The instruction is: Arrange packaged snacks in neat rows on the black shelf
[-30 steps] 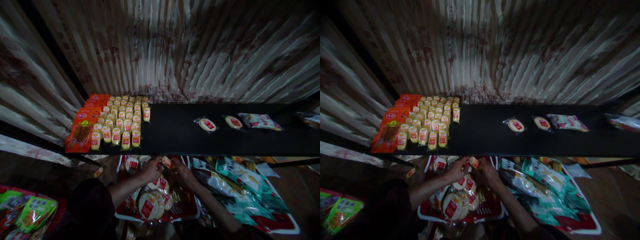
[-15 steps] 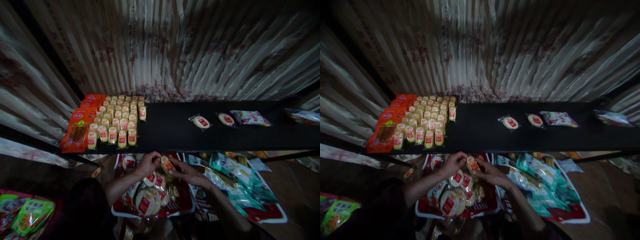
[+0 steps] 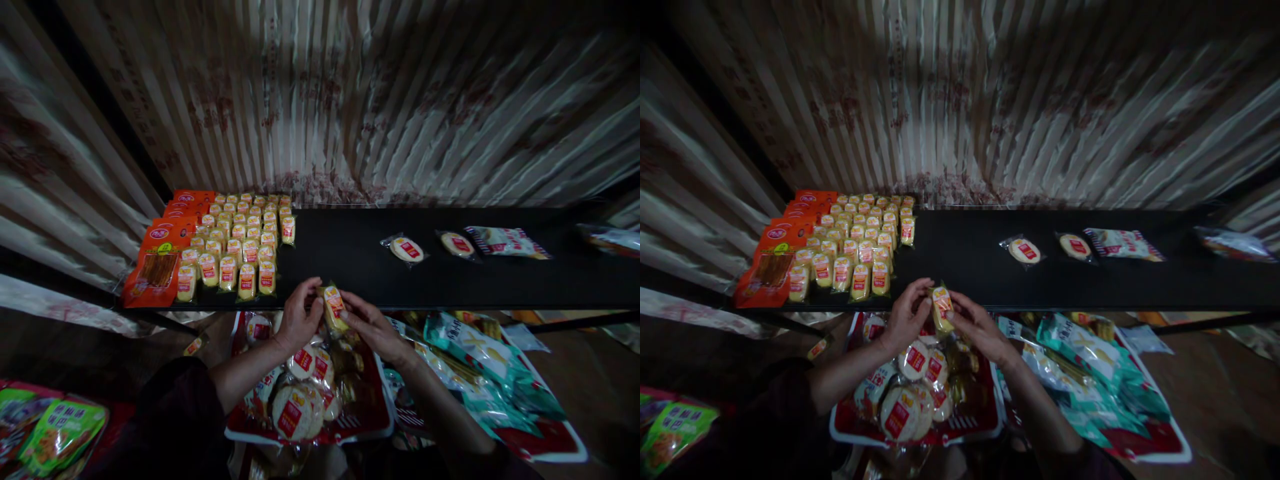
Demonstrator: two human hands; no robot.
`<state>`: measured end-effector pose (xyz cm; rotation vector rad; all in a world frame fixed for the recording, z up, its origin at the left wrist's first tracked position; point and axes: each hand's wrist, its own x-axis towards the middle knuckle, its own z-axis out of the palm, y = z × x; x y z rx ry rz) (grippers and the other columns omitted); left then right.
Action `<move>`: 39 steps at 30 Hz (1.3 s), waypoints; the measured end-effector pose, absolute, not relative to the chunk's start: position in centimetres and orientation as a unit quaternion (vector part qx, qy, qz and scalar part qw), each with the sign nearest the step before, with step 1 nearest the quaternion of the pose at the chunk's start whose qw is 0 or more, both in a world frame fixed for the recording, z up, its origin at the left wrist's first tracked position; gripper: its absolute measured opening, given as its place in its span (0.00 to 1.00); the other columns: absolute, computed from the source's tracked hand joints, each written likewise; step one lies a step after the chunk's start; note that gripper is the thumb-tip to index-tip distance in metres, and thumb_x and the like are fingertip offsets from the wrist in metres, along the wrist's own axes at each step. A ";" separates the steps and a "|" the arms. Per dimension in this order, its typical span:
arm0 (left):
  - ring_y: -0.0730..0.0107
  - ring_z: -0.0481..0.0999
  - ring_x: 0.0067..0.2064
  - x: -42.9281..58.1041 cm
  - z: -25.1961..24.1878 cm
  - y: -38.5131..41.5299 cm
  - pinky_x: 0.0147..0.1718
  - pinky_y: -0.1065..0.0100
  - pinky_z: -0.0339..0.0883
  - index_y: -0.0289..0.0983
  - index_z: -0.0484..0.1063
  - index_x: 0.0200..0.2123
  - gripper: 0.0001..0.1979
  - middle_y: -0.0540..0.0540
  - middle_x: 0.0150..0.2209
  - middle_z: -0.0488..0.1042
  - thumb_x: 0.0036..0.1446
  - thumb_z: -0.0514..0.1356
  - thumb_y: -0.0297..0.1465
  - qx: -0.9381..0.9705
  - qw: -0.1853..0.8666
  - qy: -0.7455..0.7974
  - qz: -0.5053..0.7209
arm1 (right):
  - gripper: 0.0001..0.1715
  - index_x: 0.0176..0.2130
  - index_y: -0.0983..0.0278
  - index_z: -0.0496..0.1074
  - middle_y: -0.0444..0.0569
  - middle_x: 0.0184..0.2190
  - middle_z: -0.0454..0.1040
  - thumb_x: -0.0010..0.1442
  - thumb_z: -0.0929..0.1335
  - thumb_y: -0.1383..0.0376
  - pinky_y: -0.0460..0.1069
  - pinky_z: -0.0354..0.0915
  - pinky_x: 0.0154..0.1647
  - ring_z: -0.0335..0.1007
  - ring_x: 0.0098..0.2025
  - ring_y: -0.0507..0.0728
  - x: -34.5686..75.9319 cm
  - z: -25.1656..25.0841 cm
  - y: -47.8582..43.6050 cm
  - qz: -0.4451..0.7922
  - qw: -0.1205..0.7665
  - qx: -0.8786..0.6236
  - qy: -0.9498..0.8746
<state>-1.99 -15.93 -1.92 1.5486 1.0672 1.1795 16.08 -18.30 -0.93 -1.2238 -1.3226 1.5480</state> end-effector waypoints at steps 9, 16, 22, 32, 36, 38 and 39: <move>0.62 0.69 0.54 -1.2 -2.5 -15.6 0.54 0.56 0.63 0.35 0.58 0.58 0.22 0.37 0.56 0.65 0.61 0.50 0.29 0.624 0.411 0.433 0.504 | 0.39 0.62 0.58 0.55 0.51 0.46 0.75 0.55 0.69 0.53 0.49 0.71 0.33 0.74 0.39 0.57 13.9 -1.3 -16.4 0.516 0.448 -0.504 -0.528; 0.62 0.66 0.56 -1.3 -2.5 -15.4 0.56 0.56 0.62 0.37 0.61 0.56 0.18 0.39 0.55 0.67 0.62 0.49 0.29 0.668 0.364 0.419 0.495 | 0.38 0.63 0.58 0.54 0.51 0.49 0.74 0.58 0.67 0.53 0.51 0.72 0.40 0.74 0.44 0.57 13.8 -1.8 -15.2 0.499 0.446 -0.492 -0.557; 0.60 0.66 0.56 -1.4 -2.7 -14.9 0.55 0.55 0.63 0.36 0.61 0.55 0.18 0.37 0.55 0.67 0.61 0.50 0.30 0.659 0.357 0.434 0.499 | 0.31 0.60 0.59 0.62 0.50 0.53 0.72 0.61 0.64 0.51 0.57 0.62 0.57 0.69 0.53 0.60 14.3 -1.7 -14.9 0.447 0.436 -0.510 -0.592; 0.62 0.69 0.53 -1.5 -2.7 -14.3 0.52 0.57 0.65 0.36 0.62 0.51 0.15 0.39 0.51 0.68 0.61 0.50 0.28 0.630 0.365 0.438 0.528 | 0.31 0.58 0.58 0.65 0.49 0.51 0.74 0.57 0.68 0.52 0.57 0.64 0.57 0.70 0.52 0.59 13.7 -2.4 -14.8 0.501 0.460 -0.486 -0.550; 0.62 0.68 0.54 -1.5 -2.4 -14.1 0.53 0.57 0.64 0.36 0.64 0.49 0.13 0.38 0.51 0.68 0.61 0.50 0.28 0.625 0.363 0.440 0.533 | 0.30 0.55 0.59 0.68 0.49 0.51 0.74 0.55 0.70 0.53 0.57 0.64 0.57 0.70 0.52 0.59 13.5 -2.5 -14.6 0.506 0.484 -0.479 -0.529; 0.62 0.67 0.55 -1.5 -2.2 -14.2 0.52 0.58 0.65 0.36 0.64 0.49 0.13 0.38 0.53 0.67 0.61 0.50 0.28 0.631 0.363 0.434 0.531 | 0.29 0.54 0.59 0.69 0.48 0.51 0.74 0.55 0.70 0.53 0.57 0.64 0.57 0.71 0.52 0.59 13.4 -2.4 -14.6 0.508 0.494 -0.478 -0.519; 0.62 0.67 0.55 -1.5 -2.2 -14.3 0.51 0.58 0.66 0.36 0.64 0.49 0.13 0.37 0.54 0.66 0.61 0.50 0.28 0.633 0.364 0.432 0.530 | 0.28 0.54 0.58 0.69 0.48 0.51 0.75 0.55 0.70 0.54 0.58 0.64 0.57 0.71 0.52 0.59 13.4 -2.3 -14.6 0.508 0.499 -0.478 -0.515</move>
